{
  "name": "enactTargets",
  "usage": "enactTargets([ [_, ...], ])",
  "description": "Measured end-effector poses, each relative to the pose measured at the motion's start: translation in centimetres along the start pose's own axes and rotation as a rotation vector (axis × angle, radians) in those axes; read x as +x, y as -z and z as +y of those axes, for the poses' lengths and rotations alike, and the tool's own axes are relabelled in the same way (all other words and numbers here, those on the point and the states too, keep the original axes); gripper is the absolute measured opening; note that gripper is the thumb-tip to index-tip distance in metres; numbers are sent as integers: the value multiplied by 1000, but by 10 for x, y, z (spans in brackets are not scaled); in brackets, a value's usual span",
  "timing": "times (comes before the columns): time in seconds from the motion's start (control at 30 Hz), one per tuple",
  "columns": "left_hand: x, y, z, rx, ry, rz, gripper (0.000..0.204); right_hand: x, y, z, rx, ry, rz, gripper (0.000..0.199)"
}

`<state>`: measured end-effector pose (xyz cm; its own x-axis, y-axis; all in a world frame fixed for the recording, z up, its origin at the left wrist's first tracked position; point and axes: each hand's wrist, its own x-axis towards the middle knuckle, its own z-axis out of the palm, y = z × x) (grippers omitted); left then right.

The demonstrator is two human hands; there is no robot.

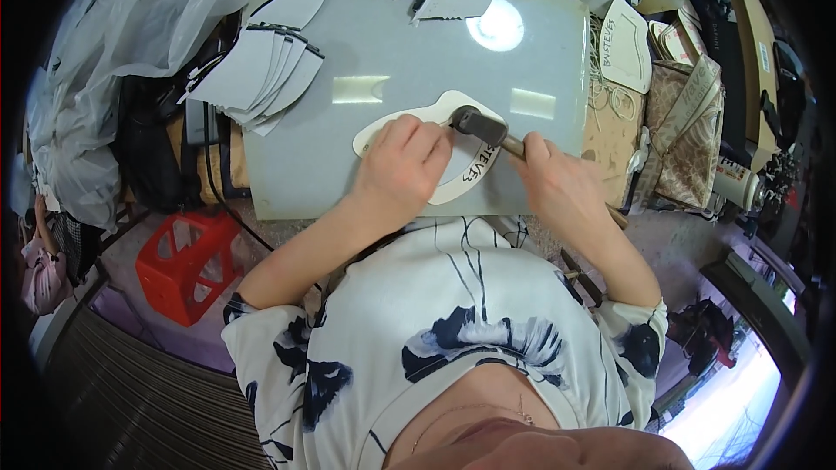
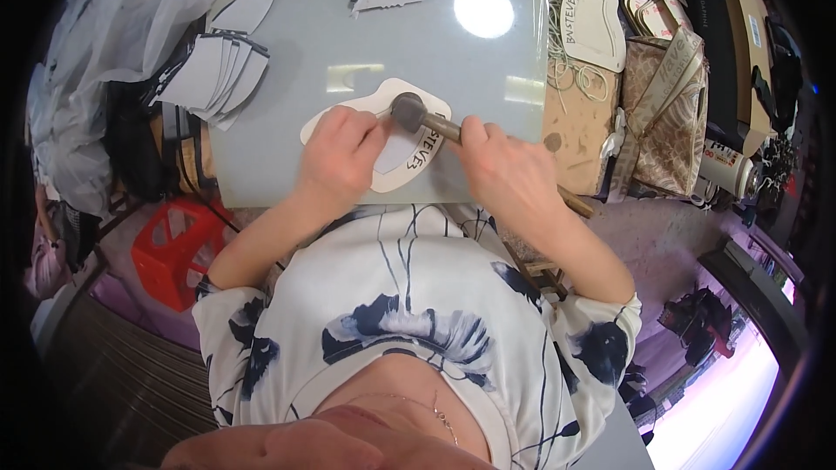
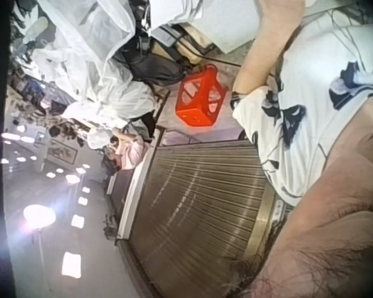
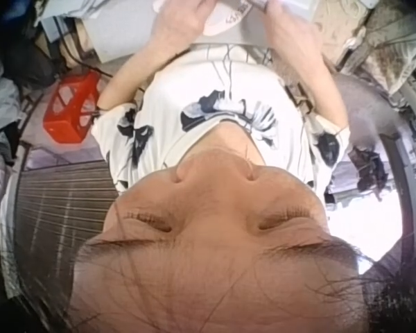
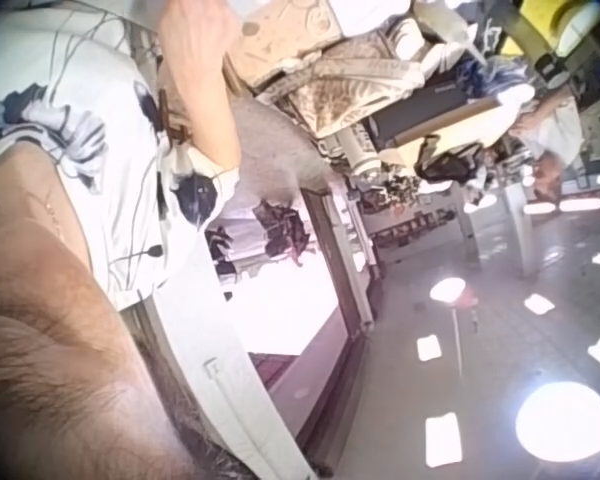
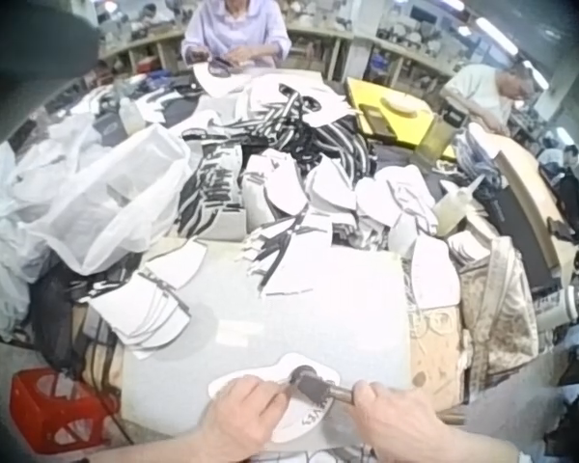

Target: Flattening and assembling shoe components using a hammer on a work surface.

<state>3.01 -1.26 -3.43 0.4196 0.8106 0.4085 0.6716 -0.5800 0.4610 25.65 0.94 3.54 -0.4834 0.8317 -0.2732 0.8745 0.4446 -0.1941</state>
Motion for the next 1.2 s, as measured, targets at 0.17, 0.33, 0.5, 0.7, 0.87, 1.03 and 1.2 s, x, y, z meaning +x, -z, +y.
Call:
enactTargets([
  [0.17,-6,9,-12,-22,-31,-9,28,1,-5,2,-24,-2,-19,23],
  [0.33,-4,8,-13,32,-111,20,28,1,-5,2,-67,58,64,25],
  [0.5,-5,7,-15,9,-115,14,26,-1,-1,1,-51,104,94,24],
  [0.7,-7,7,-16,-8,-89,13,27,0,0,0,-44,57,-42,21],
  [0.87,-13,16,-24,-128,-17,3,30,2,-7,3,-18,20,-84,21],
  [1.03,-14,17,-23,22,-139,30,31,0,0,3,72,83,78,24],
  [1.2,-11,18,-23,12,-148,20,31,-4,-3,-5,21,88,43,23],
])
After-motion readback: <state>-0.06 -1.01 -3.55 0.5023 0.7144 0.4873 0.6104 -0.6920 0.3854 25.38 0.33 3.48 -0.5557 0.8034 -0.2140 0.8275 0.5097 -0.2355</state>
